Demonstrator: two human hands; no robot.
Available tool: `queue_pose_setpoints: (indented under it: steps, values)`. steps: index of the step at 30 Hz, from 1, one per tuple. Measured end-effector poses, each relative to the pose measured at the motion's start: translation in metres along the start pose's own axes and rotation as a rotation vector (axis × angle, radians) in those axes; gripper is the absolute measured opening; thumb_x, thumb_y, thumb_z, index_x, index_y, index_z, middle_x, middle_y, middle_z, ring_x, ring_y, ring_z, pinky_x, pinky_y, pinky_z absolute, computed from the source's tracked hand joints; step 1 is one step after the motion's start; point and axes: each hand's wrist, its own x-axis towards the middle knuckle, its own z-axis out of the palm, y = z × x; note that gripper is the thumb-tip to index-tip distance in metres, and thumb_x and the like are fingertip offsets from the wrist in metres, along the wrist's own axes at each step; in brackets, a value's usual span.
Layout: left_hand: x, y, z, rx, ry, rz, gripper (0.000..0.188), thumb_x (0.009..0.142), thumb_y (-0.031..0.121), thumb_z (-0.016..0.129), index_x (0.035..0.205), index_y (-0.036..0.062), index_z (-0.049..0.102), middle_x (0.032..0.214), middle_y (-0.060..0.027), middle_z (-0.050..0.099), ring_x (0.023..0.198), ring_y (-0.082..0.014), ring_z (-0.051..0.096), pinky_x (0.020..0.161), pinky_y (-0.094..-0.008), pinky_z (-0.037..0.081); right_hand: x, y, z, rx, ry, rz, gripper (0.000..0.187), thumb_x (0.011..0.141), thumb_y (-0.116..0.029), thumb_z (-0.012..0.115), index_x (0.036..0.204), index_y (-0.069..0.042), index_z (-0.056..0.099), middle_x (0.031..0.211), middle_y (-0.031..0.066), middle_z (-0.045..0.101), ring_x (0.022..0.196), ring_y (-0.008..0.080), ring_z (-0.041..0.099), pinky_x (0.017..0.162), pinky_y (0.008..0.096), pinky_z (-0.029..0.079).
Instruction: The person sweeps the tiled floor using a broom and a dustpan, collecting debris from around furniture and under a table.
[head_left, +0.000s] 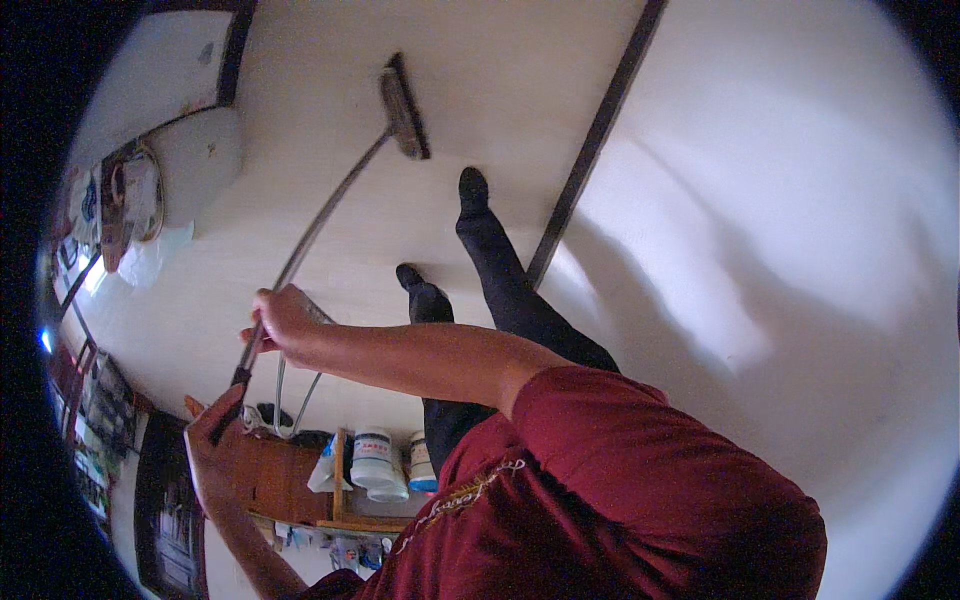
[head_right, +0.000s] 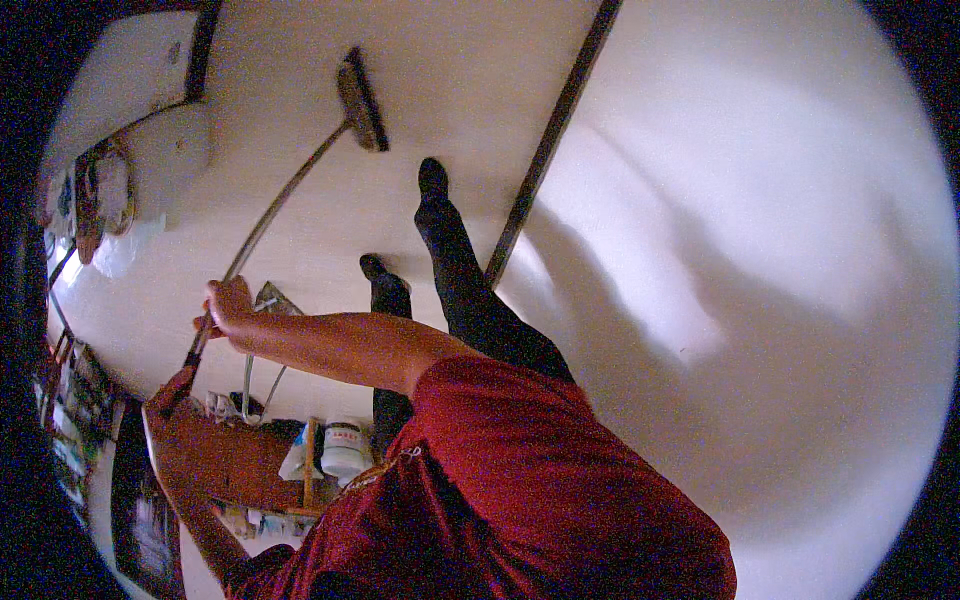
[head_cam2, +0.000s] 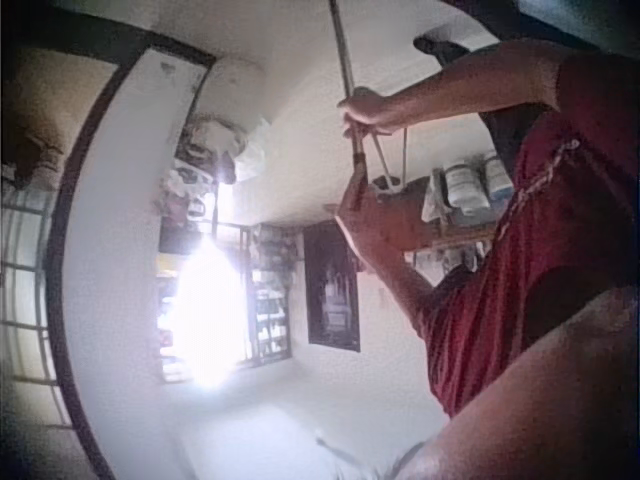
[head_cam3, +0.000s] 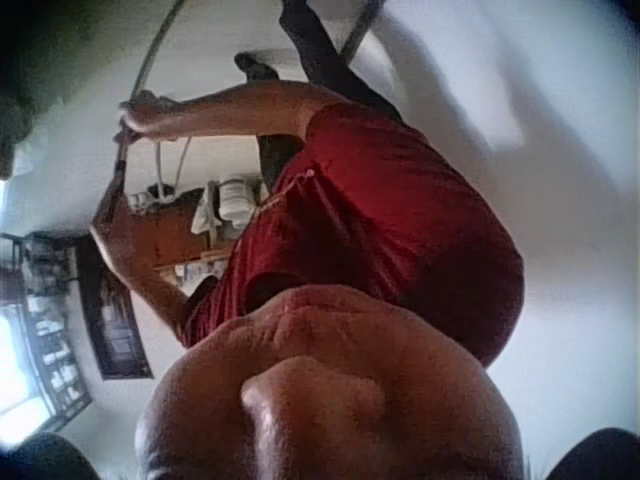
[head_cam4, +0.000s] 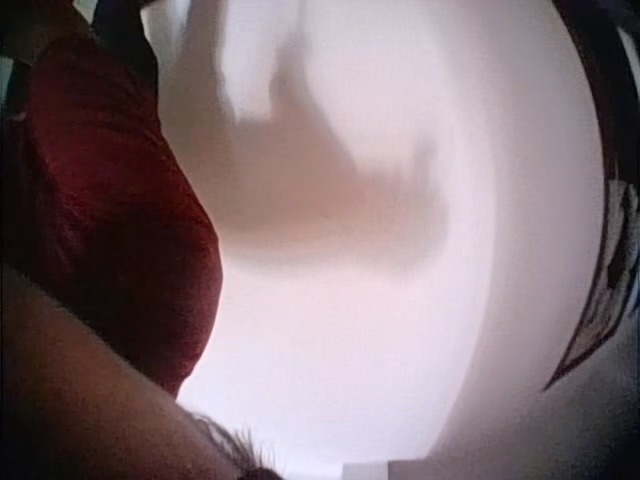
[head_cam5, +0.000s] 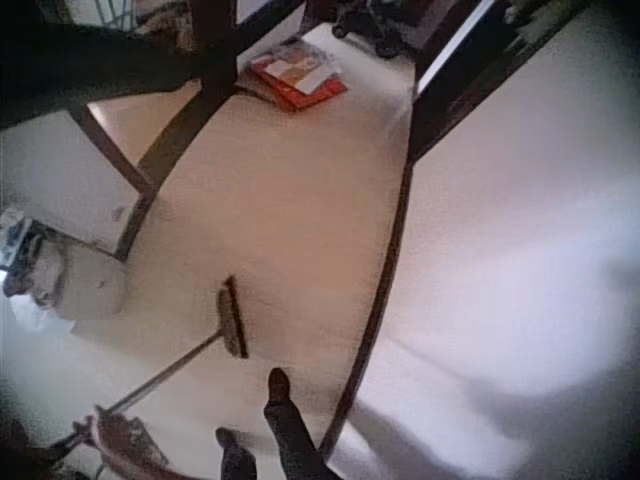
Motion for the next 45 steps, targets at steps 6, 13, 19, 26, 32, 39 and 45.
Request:
queue_pose_setpoints:
  steps: [6,13,19,26,32,39,45]
  values:
    - [0.095,0.075,0.074,-0.248,-0.287,0.198,0.031,0.070,0.001,0.053,0.101,0.0001,0.057,0.089,-0.0039,0.057,0.077,-0.0094,0.050,0.070,-0.0223,0.041,0.010,-0.136,-0.086,0.105,0.130,-0.295,0.009,0.071,-0.011,0.046,0.068,-0.004,0.043,0.061,0.0089,0.046,0.054,0.0229,0.054,0.050,0.0361,0.049]
    - [0.197,0.244,0.185,-0.373,-0.094,0.495,0.027,0.077,0.026,0.052,0.089,0.0038,0.060,0.057,0.0005,0.049,0.047,-0.0085,0.042,0.041,-0.0237,0.036,0.020,-0.357,-0.171,0.167,0.216,-0.371,0.020,0.080,-0.017,0.036,0.067,-0.005,0.045,0.065,0.0122,0.056,0.058,0.0257,0.056,0.053,0.0369,0.048]
    - [0.200,0.204,0.154,-0.410,-0.094,0.282,0.029,0.078,0.030,0.051,0.088,0.0047,0.061,0.052,0.0022,0.041,0.043,-0.0076,0.039,0.037,-0.0236,0.034,0.063,-0.336,-0.143,0.097,0.132,-0.240,0.018,0.080,-0.016,0.036,0.081,0.000,0.045,0.075,0.0176,0.057,0.062,0.0284,0.058,0.048,0.0422,0.048]
    - [0.097,0.020,0.119,-0.660,-0.078,-0.062,0.032,0.083,0.023,0.048,0.107,0.0018,0.051,0.048,0.0044,0.036,0.038,-0.0037,0.033,0.034,-0.0193,0.028,0.097,-0.115,-0.084,-0.198,0.113,-0.141,0.012,0.075,-0.008,0.041,0.070,0.003,0.041,0.061,0.0161,0.049,0.051,0.0323,0.057,0.041,0.0428,0.049]
    - [-0.014,-0.065,0.134,-1.061,-0.115,-0.159,0.049,0.083,0.015,0.045,0.126,0.0005,0.029,0.046,0.0037,0.035,0.035,-0.0048,0.031,0.034,-0.0199,0.030,0.040,0.010,-0.076,-0.557,0.155,0.055,0.018,0.073,-0.010,0.044,0.063,0.004,0.042,0.051,0.0147,0.047,0.043,0.0301,0.055,0.033,0.0400,0.046]
    - [-0.021,-0.039,0.136,-0.948,-0.189,0.050,0.051,0.080,0.008,0.046,0.127,0.0005,0.028,0.050,0.0032,0.040,0.038,-0.0045,0.036,0.035,-0.0196,0.032,-0.010,-0.034,-0.081,-0.527,0.080,-0.142,0.011,0.064,-0.008,0.047,0.057,0.001,0.044,0.054,0.0121,0.049,0.046,0.0250,0.057,0.034,0.0333,0.043]
    - [0.100,0.130,0.112,-0.473,-0.294,0.404,0.051,0.073,0.008,0.053,0.122,0.0020,0.039,0.070,-0.0021,0.053,0.056,-0.0070,0.046,0.051,-0.0221,0.039,-0.004,-0.237,-0.082,-0.226,0.131,-0.510,0.017,0.069,-0.015,0.046,0.059,-0.002,0.046,0.054,0.0119,0.050,0.043,0.0230,0.050,0.039,0.0338,0.042]
